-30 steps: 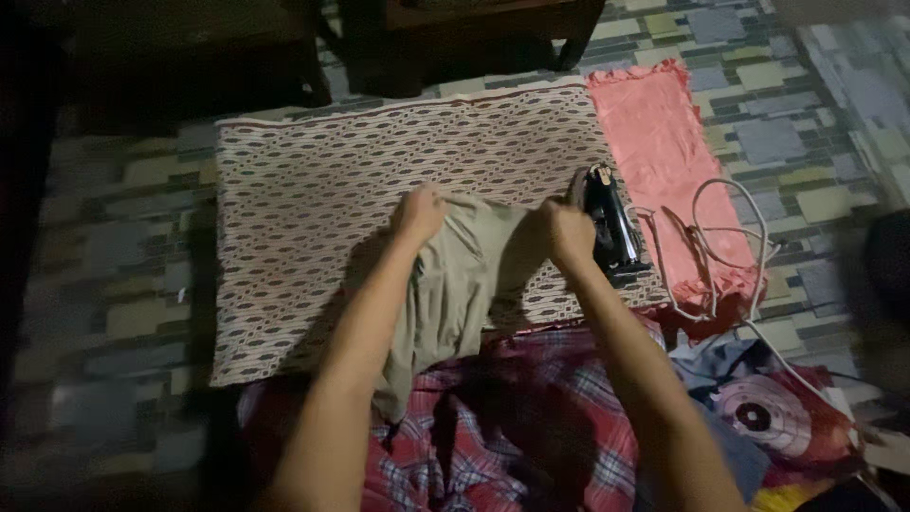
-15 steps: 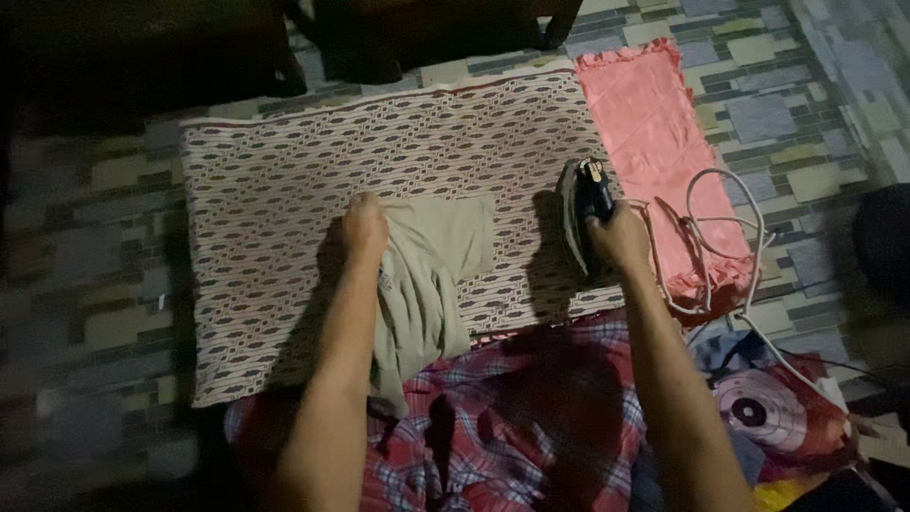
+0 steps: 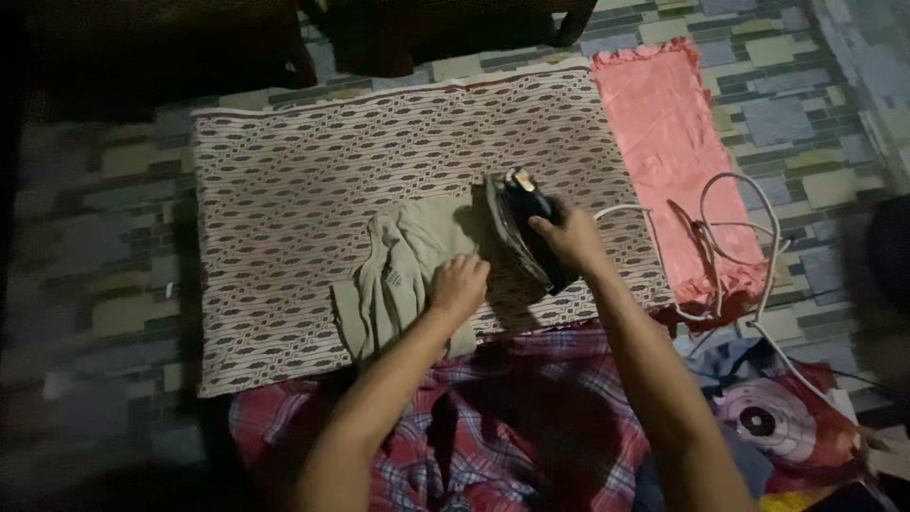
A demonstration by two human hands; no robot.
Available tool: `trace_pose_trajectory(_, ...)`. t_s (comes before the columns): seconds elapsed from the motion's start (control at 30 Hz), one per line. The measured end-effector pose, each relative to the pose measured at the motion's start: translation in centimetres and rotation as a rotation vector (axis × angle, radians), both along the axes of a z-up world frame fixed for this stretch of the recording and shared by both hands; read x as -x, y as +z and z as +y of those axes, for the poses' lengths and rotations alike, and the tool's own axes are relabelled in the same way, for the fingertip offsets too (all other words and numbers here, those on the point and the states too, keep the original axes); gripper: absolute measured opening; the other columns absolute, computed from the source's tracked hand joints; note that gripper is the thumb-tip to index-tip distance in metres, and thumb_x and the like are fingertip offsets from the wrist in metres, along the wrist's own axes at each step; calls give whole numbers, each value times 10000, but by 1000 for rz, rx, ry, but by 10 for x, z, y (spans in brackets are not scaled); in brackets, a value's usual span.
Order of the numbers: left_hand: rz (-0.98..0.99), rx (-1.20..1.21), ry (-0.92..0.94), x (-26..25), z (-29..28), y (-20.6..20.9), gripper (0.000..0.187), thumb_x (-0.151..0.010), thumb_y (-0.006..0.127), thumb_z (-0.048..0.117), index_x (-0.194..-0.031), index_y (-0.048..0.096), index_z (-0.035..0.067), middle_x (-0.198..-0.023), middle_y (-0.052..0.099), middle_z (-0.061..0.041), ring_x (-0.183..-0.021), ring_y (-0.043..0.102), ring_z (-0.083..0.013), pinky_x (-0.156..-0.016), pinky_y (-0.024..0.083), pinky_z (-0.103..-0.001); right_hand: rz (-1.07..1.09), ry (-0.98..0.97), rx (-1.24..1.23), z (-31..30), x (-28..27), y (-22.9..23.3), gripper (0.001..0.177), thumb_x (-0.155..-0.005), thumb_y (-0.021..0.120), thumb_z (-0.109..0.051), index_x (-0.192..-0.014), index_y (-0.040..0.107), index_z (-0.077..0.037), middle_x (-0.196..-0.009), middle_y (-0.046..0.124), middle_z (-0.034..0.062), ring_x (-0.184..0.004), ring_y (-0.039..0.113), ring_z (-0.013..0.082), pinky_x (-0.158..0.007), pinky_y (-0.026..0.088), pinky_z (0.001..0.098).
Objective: The person irons a beige t-shirt on a patterned mat placed on the floor. They smooth the fabric with their hands, use a black iron to press the shirt, and flip it over to iron the other side.
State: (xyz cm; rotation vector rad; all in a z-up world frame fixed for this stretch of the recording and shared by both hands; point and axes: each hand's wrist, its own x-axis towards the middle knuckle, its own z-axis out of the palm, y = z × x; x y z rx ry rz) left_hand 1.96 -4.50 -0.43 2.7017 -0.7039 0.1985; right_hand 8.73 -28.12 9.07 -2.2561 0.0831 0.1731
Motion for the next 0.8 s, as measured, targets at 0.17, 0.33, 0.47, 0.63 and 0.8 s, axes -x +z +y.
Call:
trace_pose_trajectory(0.17,-182,-6,42,-1,-9,-29,99,-767,652,107,-852,689,71,-928,624,-103,-945,628,-297,-802,524,-445,11,84,282,31,-19,0,544,-899,743,-378,-1330,626,-68,-1160,718,237,-1063,692,419,-885,542,504)
trace_pose_trajectory(0.33,-273,-73,32,-21,-21,-73,108,-674,681,169,-641,674,66,-823,633,-106,-890,621,-300,-773,510,-460,-29,33,250,53,-59,-18,573,-872,753,-397,-1308,611,-54,-1112,717,251,-1049,680,440,-870,532,519)
trace_pose_trajectory(0.47,-149,-143,14,-20,-31,-104,164,-751,634,212,-819,666,65,-953,620,-116,-992,595,-305,-877,458,-475,-31,-17,283,78,-93,-13,528,-917,722,-390,-1306,598,-56,-1100,713,271,-1042,675,465,-884,525,536)
trace_pose_trajectory(0.63,49,-391,61,-8,-43,-131,324,-834,560,284,-1063,634,67,-1154,590,-132,-1131,551,-310,-1016,378,-490,5,-92,223,101,-112,-8,494,-941,704,-368,-1280,579,-30,-1105,701,288,-1058,663,476,-892,521,552)
trace_pose_trajectory(0.8,267,-652,109,-15,-48,-132,499,-917,486,357,-1307,603,68,-1354,560,-148,-1270,508,-314,-1156,298,-504,-31,-95,246,100,-108,-17,502,-955,690,-339,-1303,555,-3,-1106,697,303,-1052,661,487,-901,519,556)
